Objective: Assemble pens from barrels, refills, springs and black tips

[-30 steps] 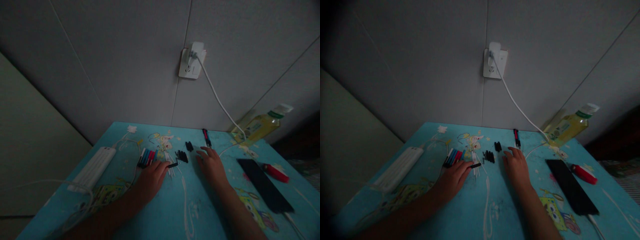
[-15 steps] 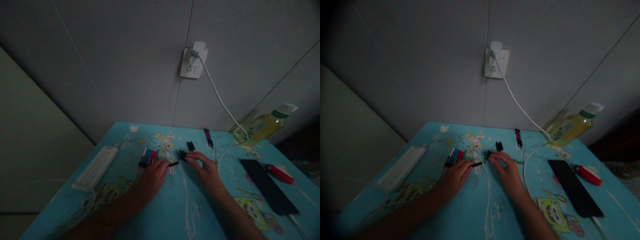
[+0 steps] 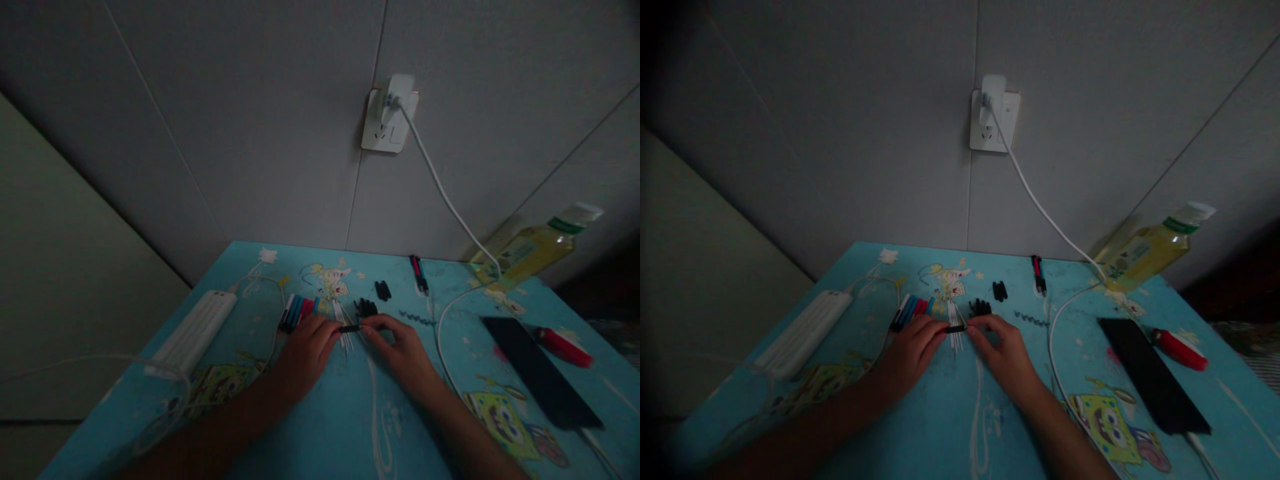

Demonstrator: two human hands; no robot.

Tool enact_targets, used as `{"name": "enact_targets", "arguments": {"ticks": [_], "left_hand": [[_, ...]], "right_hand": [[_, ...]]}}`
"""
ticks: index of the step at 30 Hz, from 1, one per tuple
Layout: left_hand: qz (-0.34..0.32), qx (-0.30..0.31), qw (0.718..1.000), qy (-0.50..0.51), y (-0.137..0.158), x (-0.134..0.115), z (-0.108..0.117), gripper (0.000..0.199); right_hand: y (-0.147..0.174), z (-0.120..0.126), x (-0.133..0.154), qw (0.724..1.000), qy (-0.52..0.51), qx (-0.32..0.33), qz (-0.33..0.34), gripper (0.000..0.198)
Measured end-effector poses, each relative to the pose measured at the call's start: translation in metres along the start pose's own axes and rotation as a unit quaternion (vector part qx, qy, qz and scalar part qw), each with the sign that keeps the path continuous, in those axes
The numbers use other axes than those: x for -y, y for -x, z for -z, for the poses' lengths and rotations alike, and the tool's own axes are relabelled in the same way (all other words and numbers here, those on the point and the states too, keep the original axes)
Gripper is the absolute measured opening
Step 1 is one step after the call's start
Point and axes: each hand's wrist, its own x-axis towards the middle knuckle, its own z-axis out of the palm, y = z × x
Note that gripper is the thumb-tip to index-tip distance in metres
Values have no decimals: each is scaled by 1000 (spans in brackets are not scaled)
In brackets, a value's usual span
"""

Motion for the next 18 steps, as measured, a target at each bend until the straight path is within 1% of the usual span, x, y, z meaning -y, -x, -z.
{"name": "enact_targets", "arguments": {"ticks": [6, 11, 13, 16, 18], "left_hand": [[-2, 4, 1000, -12, -1, 0, 1, 16], [-9, 13, 999, -28, -2, -1, 2, 14], [-7, 17, 999, -31, -2, -2, 2, 14], [0, 21, 999, -32, -1, -2, 2, 14], [4, 20, 999, -31, -1, -1, 1, 14]], "right_hand": [[3, -2, -4, 997, 69, 4, 24, 18], [3, -5, -5, 989, 135, 18, 49, 33], [2, -4, -4, 990, 129, 22, 56, 32], [2, 0, -3, 993, 97, 31, 68, 16], [2, 1, -3, 993, 84, 42, 73, 21]]}}
